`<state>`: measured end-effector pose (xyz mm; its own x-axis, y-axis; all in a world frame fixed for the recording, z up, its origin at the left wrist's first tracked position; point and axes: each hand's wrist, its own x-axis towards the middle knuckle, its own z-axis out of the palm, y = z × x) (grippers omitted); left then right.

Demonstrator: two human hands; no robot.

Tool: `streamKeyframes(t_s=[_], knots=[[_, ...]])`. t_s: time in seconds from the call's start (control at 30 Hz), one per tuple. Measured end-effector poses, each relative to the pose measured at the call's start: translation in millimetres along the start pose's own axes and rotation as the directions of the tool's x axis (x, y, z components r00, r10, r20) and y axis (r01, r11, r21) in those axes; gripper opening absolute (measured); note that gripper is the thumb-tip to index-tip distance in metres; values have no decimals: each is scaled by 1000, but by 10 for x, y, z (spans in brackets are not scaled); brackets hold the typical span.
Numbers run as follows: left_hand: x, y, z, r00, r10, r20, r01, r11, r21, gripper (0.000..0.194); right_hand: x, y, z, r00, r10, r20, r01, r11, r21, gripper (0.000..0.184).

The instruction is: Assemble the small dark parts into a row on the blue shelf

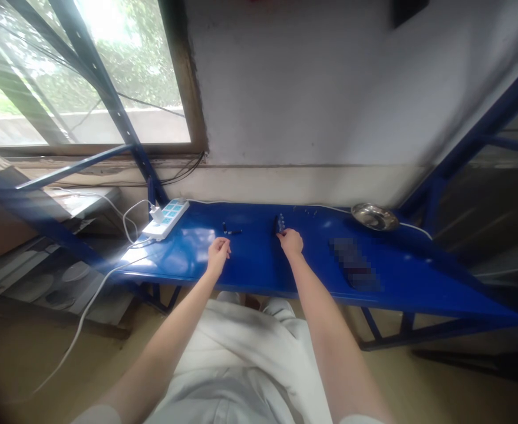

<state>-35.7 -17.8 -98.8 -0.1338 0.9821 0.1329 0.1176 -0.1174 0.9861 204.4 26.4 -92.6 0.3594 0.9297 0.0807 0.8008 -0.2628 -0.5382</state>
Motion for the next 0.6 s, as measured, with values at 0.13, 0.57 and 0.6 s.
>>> streamKeyframes(t_s=[0.13,0.57,0.6], knots=[[51,-30,-35,984,21,-175,-36,996,-85,18,39,24,5,999,14,38,-15,1000,13,27],[278,223,93,947,138,289,-302,680,668,42,-301,-116,-297,992,98,76,-109,980,165,22],[318,226,150,948,90,306,-296,607,738,47,-368,-171,-319,995,73,73,-88,971,223,22]])
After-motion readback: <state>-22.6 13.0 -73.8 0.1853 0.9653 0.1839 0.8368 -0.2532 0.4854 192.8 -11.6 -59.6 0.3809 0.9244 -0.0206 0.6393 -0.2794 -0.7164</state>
